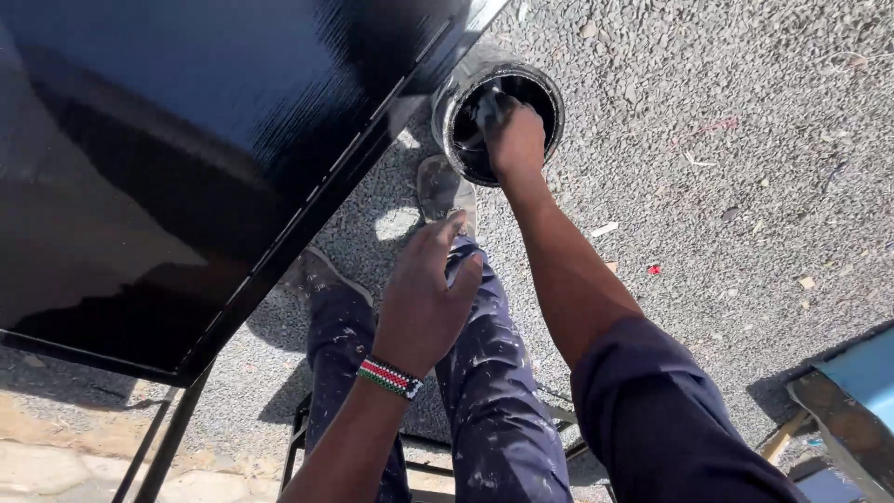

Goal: The person holds a paint bucket and uses a white cloth to apply black paint to a metal table. They repeatedly dip the cloth into the bucket and wipe the paint onto the table's surface.

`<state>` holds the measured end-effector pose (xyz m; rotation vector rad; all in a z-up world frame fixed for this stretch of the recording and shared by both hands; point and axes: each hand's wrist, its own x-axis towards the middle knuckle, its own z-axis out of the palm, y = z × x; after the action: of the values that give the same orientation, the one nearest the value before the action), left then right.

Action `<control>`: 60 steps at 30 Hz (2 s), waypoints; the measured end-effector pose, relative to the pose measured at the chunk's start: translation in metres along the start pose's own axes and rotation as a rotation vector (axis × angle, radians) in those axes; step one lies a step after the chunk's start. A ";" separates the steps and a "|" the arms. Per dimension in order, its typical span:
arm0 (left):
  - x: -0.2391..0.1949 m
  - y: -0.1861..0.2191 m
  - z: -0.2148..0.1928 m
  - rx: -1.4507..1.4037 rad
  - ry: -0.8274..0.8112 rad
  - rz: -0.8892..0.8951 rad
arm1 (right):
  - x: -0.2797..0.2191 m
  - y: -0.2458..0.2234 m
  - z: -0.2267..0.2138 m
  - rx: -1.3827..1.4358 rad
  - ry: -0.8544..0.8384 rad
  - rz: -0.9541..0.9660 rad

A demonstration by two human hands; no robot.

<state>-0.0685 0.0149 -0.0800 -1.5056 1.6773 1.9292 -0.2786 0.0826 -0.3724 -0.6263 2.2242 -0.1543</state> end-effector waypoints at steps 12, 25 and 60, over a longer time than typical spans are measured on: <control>0.021 -0.055 0.015 0.051 0.013 -0.031 | 0.090 0.051 0.046 -0.265 -0.070 0.188; 0.016 -0.036 0.006 -0.053 0.021 -0.119 | 0.076 0.061 0.004 0.764 -0.304 0.970; 0.003 -0.052 -0.008 -0.084 0.033 -0.130 | 0.016 0.005 -0.005 0.550 -0.294 0.234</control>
<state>-0.0297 0.0259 -0.1145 -1.6418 1.4880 1.9394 -0.2930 0.0788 -0.3818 -0.0783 1.8357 -0.4991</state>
